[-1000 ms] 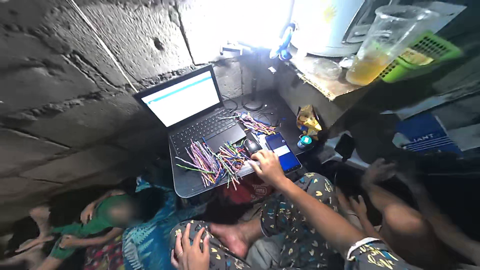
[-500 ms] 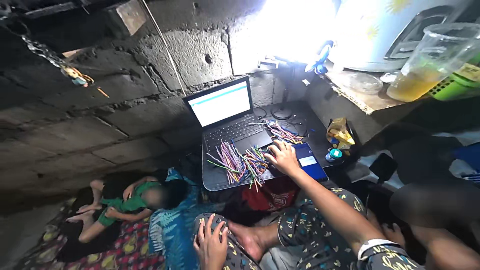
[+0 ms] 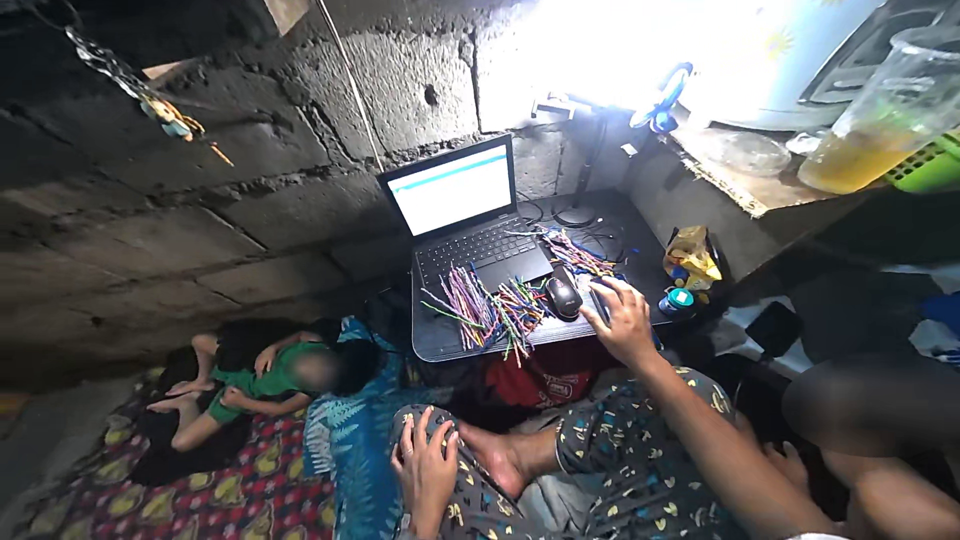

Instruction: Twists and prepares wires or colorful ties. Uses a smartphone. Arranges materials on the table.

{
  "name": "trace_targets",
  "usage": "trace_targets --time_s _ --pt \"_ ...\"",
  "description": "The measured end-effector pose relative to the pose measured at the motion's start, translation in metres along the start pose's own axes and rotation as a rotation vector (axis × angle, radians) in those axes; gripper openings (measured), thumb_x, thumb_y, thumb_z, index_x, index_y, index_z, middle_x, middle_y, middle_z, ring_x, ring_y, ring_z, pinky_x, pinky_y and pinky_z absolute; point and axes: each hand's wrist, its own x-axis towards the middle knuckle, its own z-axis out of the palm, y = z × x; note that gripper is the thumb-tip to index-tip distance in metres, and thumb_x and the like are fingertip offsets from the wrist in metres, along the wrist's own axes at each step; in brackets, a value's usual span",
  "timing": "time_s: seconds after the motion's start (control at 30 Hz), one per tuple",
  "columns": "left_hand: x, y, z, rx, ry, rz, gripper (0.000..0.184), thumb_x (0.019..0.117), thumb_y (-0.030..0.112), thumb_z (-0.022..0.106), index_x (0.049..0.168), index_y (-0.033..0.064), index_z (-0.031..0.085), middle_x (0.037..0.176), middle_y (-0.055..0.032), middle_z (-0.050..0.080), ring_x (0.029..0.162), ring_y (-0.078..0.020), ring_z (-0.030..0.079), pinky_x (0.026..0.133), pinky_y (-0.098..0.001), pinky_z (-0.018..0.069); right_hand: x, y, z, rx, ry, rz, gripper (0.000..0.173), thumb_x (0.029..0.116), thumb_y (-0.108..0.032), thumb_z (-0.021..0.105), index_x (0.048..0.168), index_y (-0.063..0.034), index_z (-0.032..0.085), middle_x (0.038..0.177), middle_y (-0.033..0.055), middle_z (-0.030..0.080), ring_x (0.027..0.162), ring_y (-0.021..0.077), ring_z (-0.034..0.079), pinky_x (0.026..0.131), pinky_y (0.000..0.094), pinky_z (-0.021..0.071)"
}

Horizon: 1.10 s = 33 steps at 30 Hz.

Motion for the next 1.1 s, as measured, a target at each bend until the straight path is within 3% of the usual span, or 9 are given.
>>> trace_targets --time_s 0.17,0.37,0.5,0.73,1.1 --pt "0.001 0.002 -0.002 0.006 -0.014 -0.003 0.027 0.0967 0.034 0.061 0.114 0.0224 0.079 0.15 -0.0083 0.055 0.146 -0.0458 0.036 0.109 -0.0727 0.0253 -0.021 0.023 -0.016 -0.023 0.103 0.074 0.051 0.0989 -0.042 0.057 0.137 -0.0078 0.063 0.146 0.0252 0.053 0.136 0.0515 0.046 0.108 0.0699 0.0345" --pt "0.0 0.002 -0.004 -0.01 -0.027 -0.009 0.027 0.0974 0.033 0.061 0.115 0.0205 0.078 0.151 -0.0094 0.054 0.146 -0.0462 0.035 0.11 -0.0738 0.0239 -0.042 0.046 -0.022 0.017 0.222 0.164 0.049 0.0989 -0.036 0.057 0.132 -0.0008 0.065 0.143 0.0295 0.053 0.134 0.0529 0.047 0.113 0.0652 0.0328" --pt "-0.001 0.001 -0.003 0.005 -0.013 -0.003 0.028 0.0972 0.035 0.06 0.113 0.022 0.079 0.15 -0.0085 0.055 0.146 -0.0463 0.036 0.109 -0.0736 0.0249 -0.056 0.066 -0.008 -0.04 0.338 0.168 0.047 0.1014 -0.045 0.053 0.127 -0.0085 0.07 0.138 0.0234 0.061 0.131 0.0455 0.054 0.114 0.0576 0.0364" --pt "-0.001 0.0 -0.003 0.005 -0.027 -0.008 0.029 0.0981 0.034 0.058 0.113 0.0211 0.079 0.151 -0.0089 0.054 0.146 -0.0462 0.035 0.11 -0.073 0.0235 -0.06 0.057 -0.018 0.028 0.348 0.178 0.047 0.1001 -0.035 0.055 0.126 0.0011 0.067 0.137 0.0304 0.057 0.129 0.0501 0.052 0.109 0.0593 0.0393" --pt "-0.002 0.002 -0.005 0.012 -0.023 -0.009 0.028 0.0969 0.033 0.06 0.113 0.0213 0.079 0.151 -0.0085 0.054 0.146 -0.0459 0.035 0.109 -0.0732 0.0248 -0.061 0.06 -0.016 0.044 0.324 0.204 0.045 0.1009 -0.034 0.054 0.126 -0.0002 0.068 0.136 0.0286 0.058 0.128 0.0485 0.053 0.109 0.0606 0.0387"
